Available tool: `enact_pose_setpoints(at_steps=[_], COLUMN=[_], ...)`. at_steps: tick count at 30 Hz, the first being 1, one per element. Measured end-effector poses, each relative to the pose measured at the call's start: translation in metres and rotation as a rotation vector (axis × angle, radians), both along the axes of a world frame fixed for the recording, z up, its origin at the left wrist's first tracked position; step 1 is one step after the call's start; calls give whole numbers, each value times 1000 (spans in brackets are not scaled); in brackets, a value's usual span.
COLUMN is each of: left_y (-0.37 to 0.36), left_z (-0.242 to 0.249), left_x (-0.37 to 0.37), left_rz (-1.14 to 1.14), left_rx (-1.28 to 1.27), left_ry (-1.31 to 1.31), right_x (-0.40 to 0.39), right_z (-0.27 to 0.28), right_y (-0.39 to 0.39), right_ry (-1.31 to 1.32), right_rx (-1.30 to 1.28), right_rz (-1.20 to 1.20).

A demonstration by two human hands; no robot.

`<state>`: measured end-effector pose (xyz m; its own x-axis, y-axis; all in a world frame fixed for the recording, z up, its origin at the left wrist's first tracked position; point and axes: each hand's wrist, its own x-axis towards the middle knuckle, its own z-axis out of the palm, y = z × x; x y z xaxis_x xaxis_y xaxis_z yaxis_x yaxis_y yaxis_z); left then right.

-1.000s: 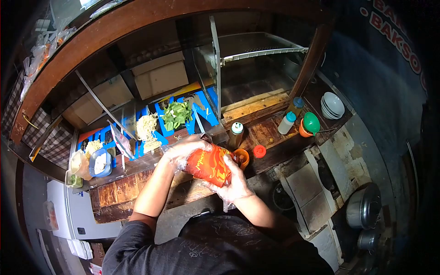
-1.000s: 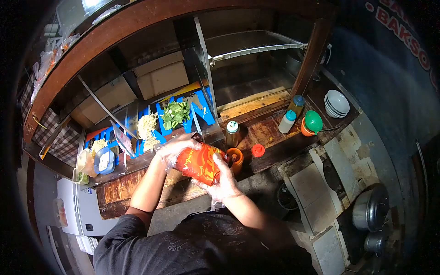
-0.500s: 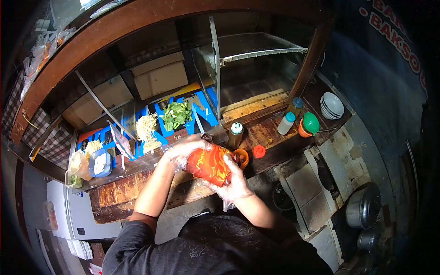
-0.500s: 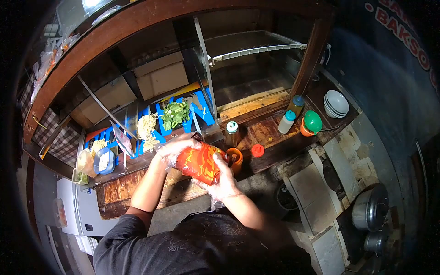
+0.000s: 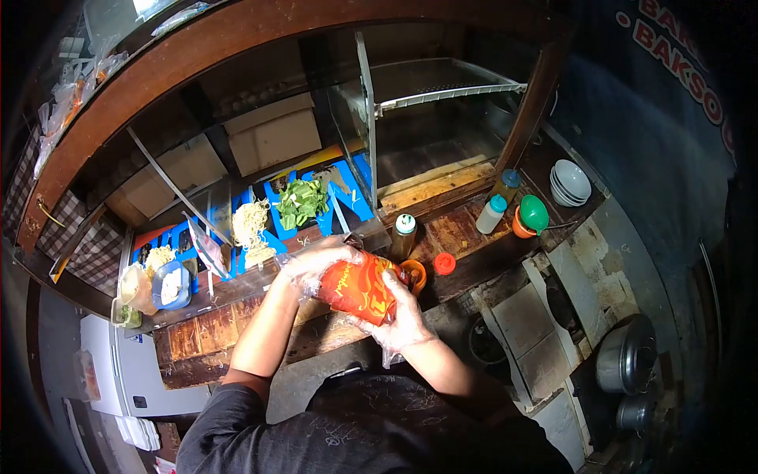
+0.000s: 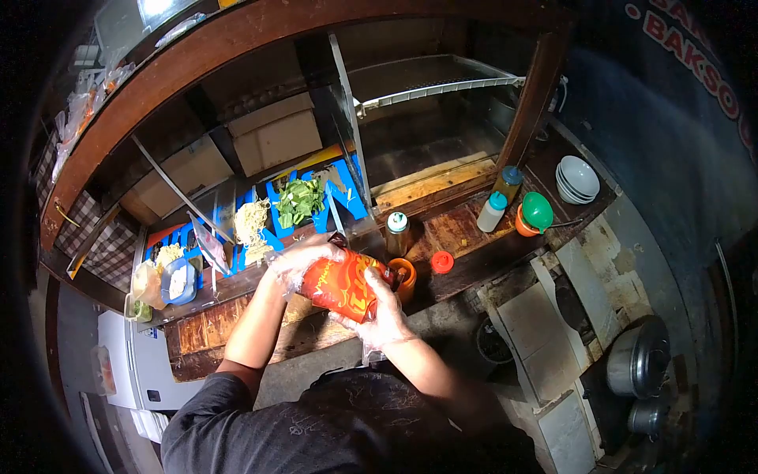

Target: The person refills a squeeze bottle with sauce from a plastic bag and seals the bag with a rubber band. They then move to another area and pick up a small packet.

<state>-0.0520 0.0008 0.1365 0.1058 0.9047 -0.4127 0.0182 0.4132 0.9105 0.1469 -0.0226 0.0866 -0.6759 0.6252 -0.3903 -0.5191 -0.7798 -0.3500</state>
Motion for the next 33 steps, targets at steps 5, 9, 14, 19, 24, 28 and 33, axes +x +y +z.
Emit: enact_pose_setpoints(at_steps=[5, 9, 14, 19, 24, 28, 33], left_y=[2, 4, 5, 9, 9, 4, 4], left_z=[-5, -12, -21, -27, -21, -15, -15], left_x=[-3, -6, -7, -9, -8, -3, -3], left_rz=[-25, -60, 1, -29, -67, -15, 6], left_rx=[25, 43, 25, 18, 16, 15, 10], left_ry=[43, 24, -13, -80, -86, -84, -102], right_x=[0, 0, 1, 0, 1, 1, 2], right_z=[6, 5, 5, 4, -2, -1, -1], right_y=[-2, -2, -2, -3, -1, -2, -1], right_ry=[-21, -25, -28, -48, 14, 4, -22], right_rx=[-46, -29, -19, 24, -17, -26, -20], right_rz=[0, 3, -6, -33, -9, -5, -9])
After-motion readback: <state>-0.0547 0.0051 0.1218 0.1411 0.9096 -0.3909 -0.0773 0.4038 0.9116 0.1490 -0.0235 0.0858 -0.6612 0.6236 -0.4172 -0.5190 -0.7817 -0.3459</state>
